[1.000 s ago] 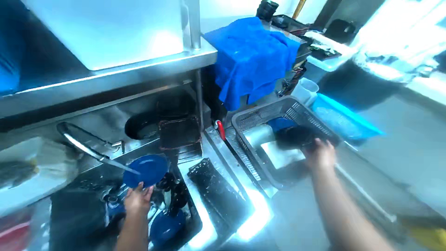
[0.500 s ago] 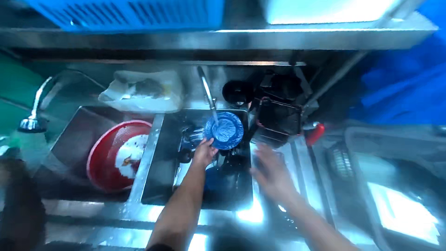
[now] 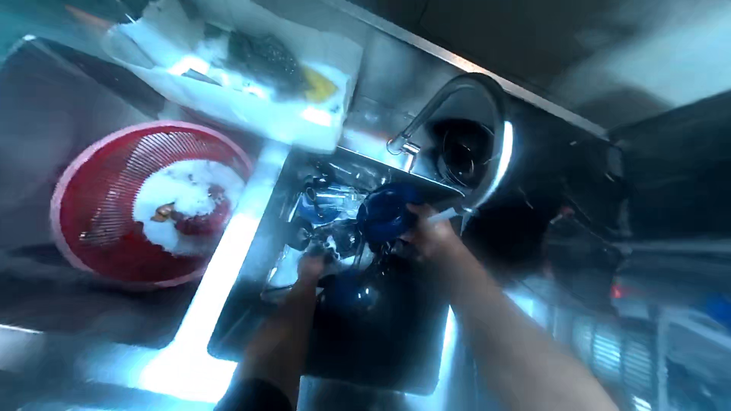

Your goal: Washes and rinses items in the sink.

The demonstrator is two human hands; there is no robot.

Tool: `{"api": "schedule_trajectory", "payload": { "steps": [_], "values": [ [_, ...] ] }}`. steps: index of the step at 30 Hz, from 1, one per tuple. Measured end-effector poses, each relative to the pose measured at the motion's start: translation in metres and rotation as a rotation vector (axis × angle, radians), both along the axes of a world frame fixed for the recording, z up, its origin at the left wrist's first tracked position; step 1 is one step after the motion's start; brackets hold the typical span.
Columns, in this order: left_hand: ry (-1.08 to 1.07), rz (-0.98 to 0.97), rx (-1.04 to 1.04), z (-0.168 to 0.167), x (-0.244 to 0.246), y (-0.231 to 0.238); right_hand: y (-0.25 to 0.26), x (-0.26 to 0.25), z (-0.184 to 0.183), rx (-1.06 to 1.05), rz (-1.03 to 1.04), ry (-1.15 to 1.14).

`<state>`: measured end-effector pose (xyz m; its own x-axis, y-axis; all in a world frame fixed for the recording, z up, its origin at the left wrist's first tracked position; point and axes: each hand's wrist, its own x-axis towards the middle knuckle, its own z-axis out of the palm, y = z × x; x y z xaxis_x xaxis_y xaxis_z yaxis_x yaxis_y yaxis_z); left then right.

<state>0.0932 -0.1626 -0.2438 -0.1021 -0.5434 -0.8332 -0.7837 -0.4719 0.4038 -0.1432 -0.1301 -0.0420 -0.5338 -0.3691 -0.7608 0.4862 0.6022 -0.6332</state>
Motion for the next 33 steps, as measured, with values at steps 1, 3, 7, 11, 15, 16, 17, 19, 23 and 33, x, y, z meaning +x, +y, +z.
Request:
{"api": "schedule_trajectory", "payload": {
  "steps": [1, 3, 7, 11, 15, 16, 17, 19, 23, 33],
  "values": [
    [0.036, 0.025, 0.027, -0.001, 0.001, 0.000, 0.000, -0.003, -0.005, -0.039, -0.027, -0.021],
    [0.158, 0.189, 0.053, -0.008, -0.003, 0.003, 0.007, -0.009, -0.014, -0.108, -0.083, -0.047],
    [0.199, 0.266, 0.097, -0.024, -0.017, -0.001, 0.020, -0.012, -0.020, -0.152, -0.212, 0.028],
    [0.177, 0.116, -0.021, -0.012, -0.041, -0.003, 0.030, -0.007, -0.017, -0.209, -0.251, -0.028],
    [0.035, -0.054, -0.243, 0.053, -0.076, 0.002, 0.045, 0.009, 0.007, -0.372, -0.260, -0.159],
    [0.025, -0.064, -0.301, 0.077, -0.083, 0.006, 0.051, 0.012, 0.012, -0.397, -0.265, -0.180],
    [0.048, -0.054, -0.358, 0.095, -0.089, 0.010, 0.056, 0.012, 0.015, -0.428, -0.275, -0.201],
    [0.193, 0.037, -0.492, 0.111, -0.097, 0.017, 0.065, 0.010, 0.016, -0.468, -0.285, -0.186],
    [0.691, 0.498, -0.192, 0.116, -0.114, 0.029, 0.101, 0.033, 0.077, -0.299, 0.150, 0.288],
    [0.882, 0.729, 0.131, 0.159, -0.138, 0.092, 0.405, -0.034, 0.160, -0.300, -0.695, 0.892]
  ]
}}
